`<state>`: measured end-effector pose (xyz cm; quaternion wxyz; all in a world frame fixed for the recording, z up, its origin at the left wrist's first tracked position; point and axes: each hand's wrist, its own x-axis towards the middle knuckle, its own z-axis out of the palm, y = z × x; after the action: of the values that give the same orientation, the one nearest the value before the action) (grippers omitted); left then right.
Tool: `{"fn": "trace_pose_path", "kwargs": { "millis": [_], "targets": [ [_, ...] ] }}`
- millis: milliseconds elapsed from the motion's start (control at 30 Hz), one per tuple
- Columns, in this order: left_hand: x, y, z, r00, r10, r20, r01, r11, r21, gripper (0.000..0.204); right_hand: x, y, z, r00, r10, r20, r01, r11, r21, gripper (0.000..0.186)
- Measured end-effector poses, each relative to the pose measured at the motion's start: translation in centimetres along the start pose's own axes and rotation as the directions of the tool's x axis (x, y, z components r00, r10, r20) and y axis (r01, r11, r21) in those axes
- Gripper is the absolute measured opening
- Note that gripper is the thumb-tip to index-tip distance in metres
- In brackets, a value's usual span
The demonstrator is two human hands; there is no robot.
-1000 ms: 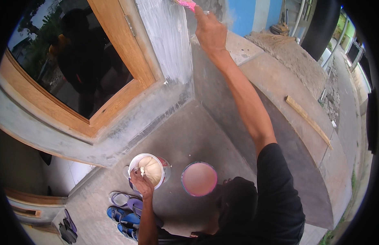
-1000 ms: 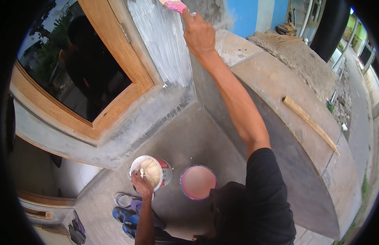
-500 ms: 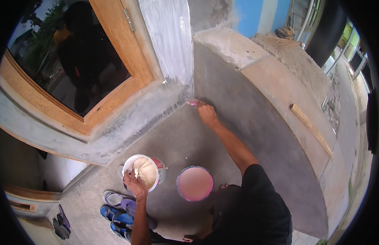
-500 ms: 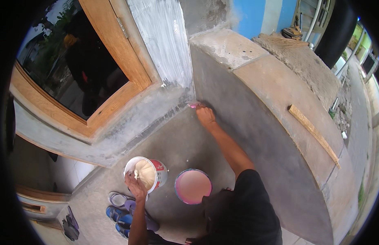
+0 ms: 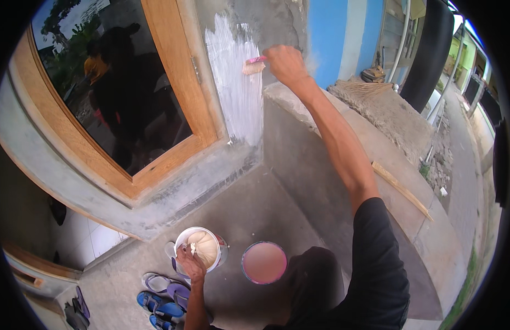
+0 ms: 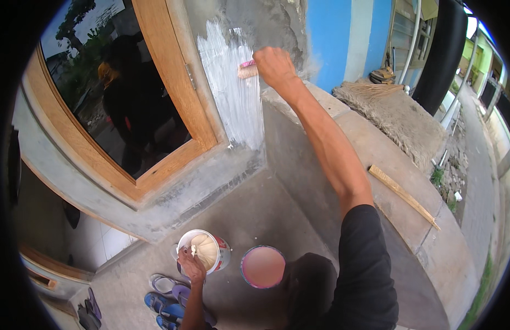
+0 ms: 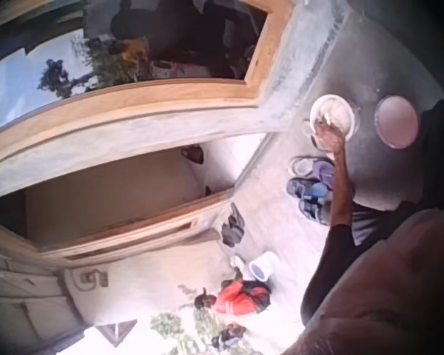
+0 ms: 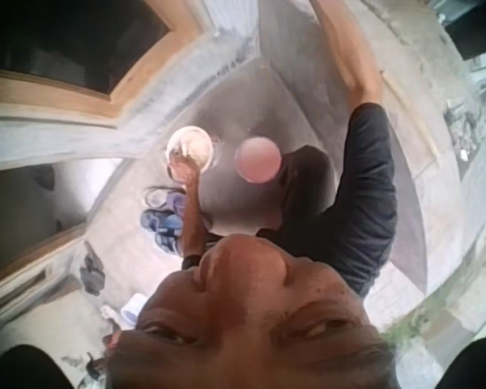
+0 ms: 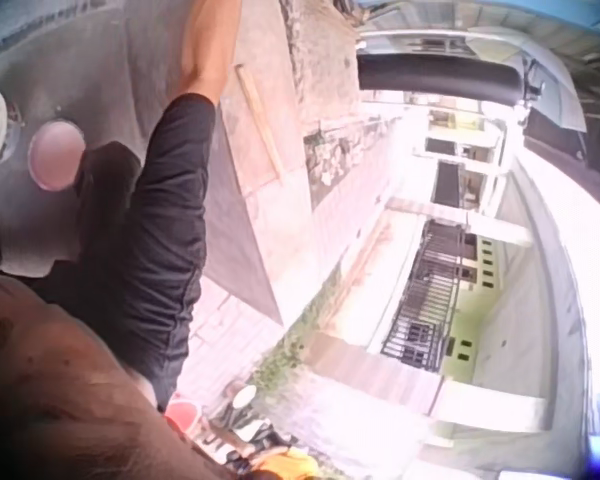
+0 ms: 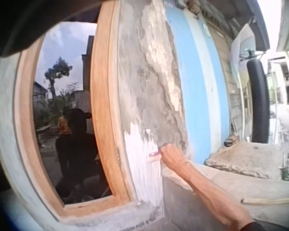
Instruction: The person paints the wall next to a window frame, dipping a paintbrush into a container and applying the paint onto the wall surface.
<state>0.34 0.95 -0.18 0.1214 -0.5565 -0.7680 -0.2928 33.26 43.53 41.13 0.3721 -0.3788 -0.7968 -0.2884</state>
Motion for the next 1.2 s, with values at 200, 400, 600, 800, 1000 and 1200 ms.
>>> {"fn": "trace_pose_path", "kwargs": {
  "millis": [200, 400, 600, 800, 1000, 1200],
  "targets": [
    [-0.1, -0.2, 0.0, 0.997, 0.054, -0.057, -0.056, 0.998, -0.026, 0.040, 3.4, 0.4, -2.9, 0.889, 0.065, -0.454, -0.049, 0.998, 0.047, 0.023],
    [0.3, 0.1, -0.3, 1.000, 0.018, -0.024, -0.019, 0.999, -0.037, 0.046, -8.3, -8.2, 7.4, 0.919, 0.245, -0.310, -0.208, 0.967, 0.147, 0.052],
    [-0.1, 0.4, -0.7, 0.995, -0.071, 0.064, 0.073, 0.997, -0.025, 0.048, -26.0, -14.3, 12.8, 0.938, 0.213, 0.273, -0.279, 0.932, 0.233, 0.049],
    [0.9, 0.7, -0.6, 0.994, -0.076, 0.073, 0.079, 0.996, -0.037, 0.047, -26.7, -12.8, 6.7, 0.745, 0.193, 0.639, -0.378, 0.911, 0.166, 0.014],
    [0.8, -0.7, 0.1, 0.991, -0.096, 0.089, 0.096, 0.995, 0.010, 0.044, -21.7, -15.0, -7.1, 0.536, -0.074, 0.841, -0.334, 0.896, 0.292, 0.020],
    [0.6, 0.2, -0.2, 0.983, -0.120, 0.139, 0.123, 0.992, -0.013, 0.044, -30.4, -22.3, -10.3, 0.249, -0.372, 0.894, -0.254, 0.866, 0.431, 0.012]
  ]
}}
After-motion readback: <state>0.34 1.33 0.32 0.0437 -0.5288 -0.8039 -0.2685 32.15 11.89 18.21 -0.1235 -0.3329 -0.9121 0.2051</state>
